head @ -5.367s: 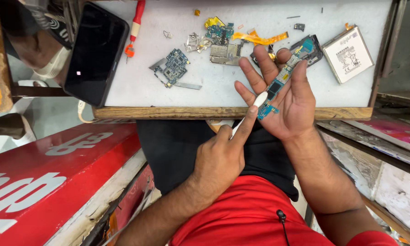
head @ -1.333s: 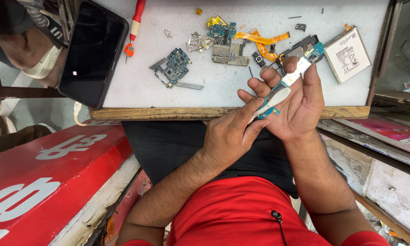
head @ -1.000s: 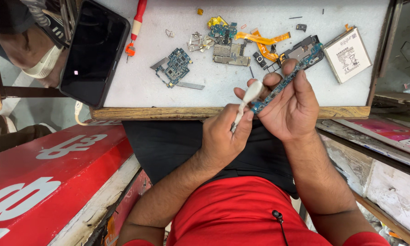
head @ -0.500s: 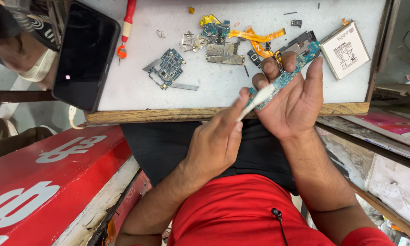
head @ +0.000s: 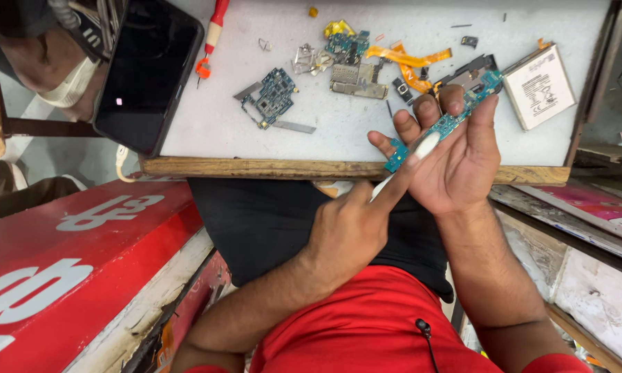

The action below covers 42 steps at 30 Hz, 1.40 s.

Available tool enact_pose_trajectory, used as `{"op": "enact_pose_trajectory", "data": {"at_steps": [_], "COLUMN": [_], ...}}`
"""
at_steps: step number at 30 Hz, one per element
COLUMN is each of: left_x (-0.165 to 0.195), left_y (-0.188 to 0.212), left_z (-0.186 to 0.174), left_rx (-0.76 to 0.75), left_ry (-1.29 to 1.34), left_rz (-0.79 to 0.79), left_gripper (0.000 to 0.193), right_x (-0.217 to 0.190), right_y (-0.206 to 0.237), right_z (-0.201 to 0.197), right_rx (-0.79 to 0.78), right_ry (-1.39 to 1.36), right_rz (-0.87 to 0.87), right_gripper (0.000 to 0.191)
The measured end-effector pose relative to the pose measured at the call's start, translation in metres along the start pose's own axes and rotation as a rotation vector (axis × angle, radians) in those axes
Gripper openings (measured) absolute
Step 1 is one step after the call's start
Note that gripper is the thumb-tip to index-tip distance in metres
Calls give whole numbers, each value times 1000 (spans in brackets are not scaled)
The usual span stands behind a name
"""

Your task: The person handles a small blue circuit board, removes a metal bracket, cleans the board with a white tool, and reattaches the bracket. They then pick up a larger circuit board and align it with the smaller board.

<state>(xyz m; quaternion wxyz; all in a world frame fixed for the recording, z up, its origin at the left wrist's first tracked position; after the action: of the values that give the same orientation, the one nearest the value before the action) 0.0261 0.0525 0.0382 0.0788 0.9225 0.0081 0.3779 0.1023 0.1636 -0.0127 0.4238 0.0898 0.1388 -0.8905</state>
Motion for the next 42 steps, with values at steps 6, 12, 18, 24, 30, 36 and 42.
{"op": "enact_pose_trajectory", "data": {"at_steps": [6,12,18,24,30,36,42], "left_x": [2,3,5,6,5,-20,-27], "left_y": [2,3,1,0,17,23,-14], "left_z": [-6,5,5,0,-12,-41,-4], "left_rx": [112,32,27,28,-28,277,272], "left_ry": [28,38,1,7,10,300,601], "left_rz": [-12,-13,-48,-19,-56,32,17], "left_gripper": [72,73,76,72,69,54,44], "right_x": [-1,0,5,6,4,6,6], "right_y": [7,7,3,5,3,3,0], "right_z": [-3,-3,-3,-1,-2,-4,3], "right_rx": [26,65,79,77,93,57,1], "right_ry": [101,115,58,158,85,78,88], "right_rz": [-16,-41,-27,-44,-78,-44,-30], "right_gripper": [48,47,46,49,48,50,45]}}
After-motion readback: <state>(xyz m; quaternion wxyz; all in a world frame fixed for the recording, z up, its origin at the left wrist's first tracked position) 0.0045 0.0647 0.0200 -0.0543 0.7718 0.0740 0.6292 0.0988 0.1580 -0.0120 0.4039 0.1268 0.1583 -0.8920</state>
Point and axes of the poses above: each hand's wrist, its own y-axis away from the middle knuckle, its own z-axis out of the palm, x = y × z, the point moved 8 cm from there along -y, towards the middle knuckle, and after that the axes turned 15 degrees about -x, right-handed, at the moved point
